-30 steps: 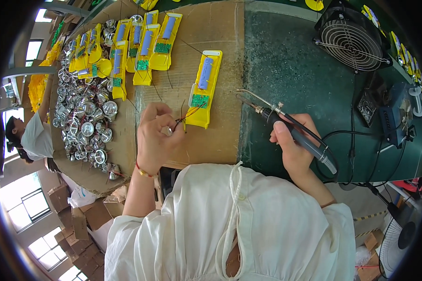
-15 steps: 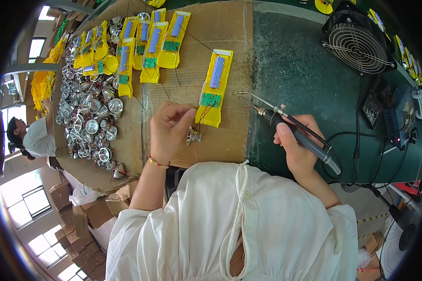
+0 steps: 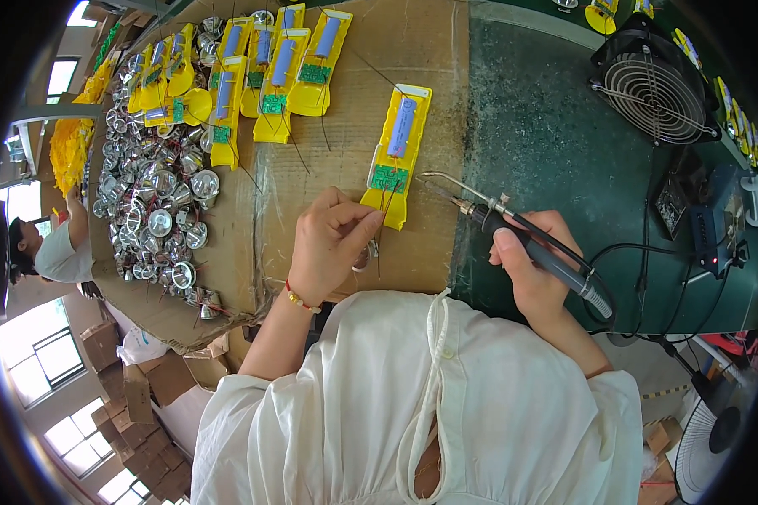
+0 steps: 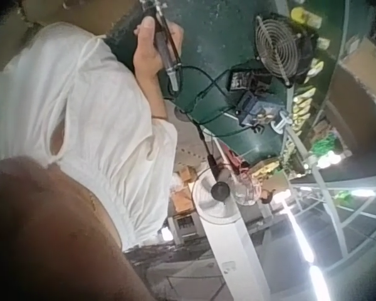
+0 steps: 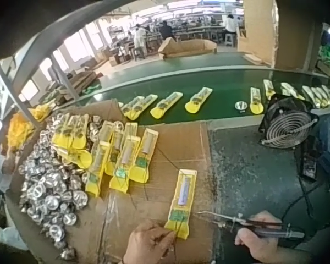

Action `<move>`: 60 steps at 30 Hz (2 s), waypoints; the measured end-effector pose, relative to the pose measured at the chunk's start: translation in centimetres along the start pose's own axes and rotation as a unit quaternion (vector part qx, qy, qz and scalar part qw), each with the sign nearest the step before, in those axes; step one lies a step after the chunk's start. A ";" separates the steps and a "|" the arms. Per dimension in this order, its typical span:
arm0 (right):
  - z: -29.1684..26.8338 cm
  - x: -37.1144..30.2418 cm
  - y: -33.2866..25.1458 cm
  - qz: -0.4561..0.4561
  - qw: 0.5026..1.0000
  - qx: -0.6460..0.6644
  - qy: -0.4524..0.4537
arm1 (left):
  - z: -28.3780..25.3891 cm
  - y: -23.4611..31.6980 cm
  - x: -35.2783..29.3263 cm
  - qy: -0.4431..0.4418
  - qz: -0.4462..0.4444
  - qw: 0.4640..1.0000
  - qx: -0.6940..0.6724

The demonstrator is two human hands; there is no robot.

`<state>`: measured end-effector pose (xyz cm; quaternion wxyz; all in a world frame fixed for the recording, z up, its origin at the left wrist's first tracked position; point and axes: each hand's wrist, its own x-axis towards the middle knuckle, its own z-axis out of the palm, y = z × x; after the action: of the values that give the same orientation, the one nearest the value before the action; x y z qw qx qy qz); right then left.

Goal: Soldering electrical wires onto small circuit boards for the assembly of solar-powered lamps.

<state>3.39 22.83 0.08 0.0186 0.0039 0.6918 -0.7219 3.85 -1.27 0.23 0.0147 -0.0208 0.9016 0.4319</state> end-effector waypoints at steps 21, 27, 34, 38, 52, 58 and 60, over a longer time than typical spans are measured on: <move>2.9 1.1 0.3 0.051 0.998 0.013 -0.027 | 0.3 0.0 1.2 0.021 -0.045 0.992 -0.113; 2.9 0.8 0.6 0.050 0.998 0.021 -0.023 | 0.9 -0.3 1.1 0.067 -0.031 0.990 -0.120; 1.7 0.5 0.6 0.007 0.999 0.042 -0.002 | 0.7 -0.2 1.2 0.069 -0.040 0.990 -0.119; 0.8 0.6 0.9 -0.008 0.998 0.055 0.005 | 0.6 0.1 1.5 0.055 -0.042 0.991 -0.116; -3.5 2.2 1.9 0.037 0.994 0.025 0.098 | 3.9 7.0 20.3 -0.086 0.098 0.979 0.156; -3.7 2.7 2.5 0.037 0.993 0.027 0.108 | 10.6 10.7 34.9 0.223 0.182 0.947 0.140; -3.8 2.9 2.5 0.045 0.993 0.016 0.105 | 9.8 10.6 37.7 0.332 0.273 0.900 0.075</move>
<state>0.51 26.49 -2.64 -0.0219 0.1116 0.6770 -0.7271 -34.28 12.10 0.63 -0.4022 0.0849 0.8542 0.3183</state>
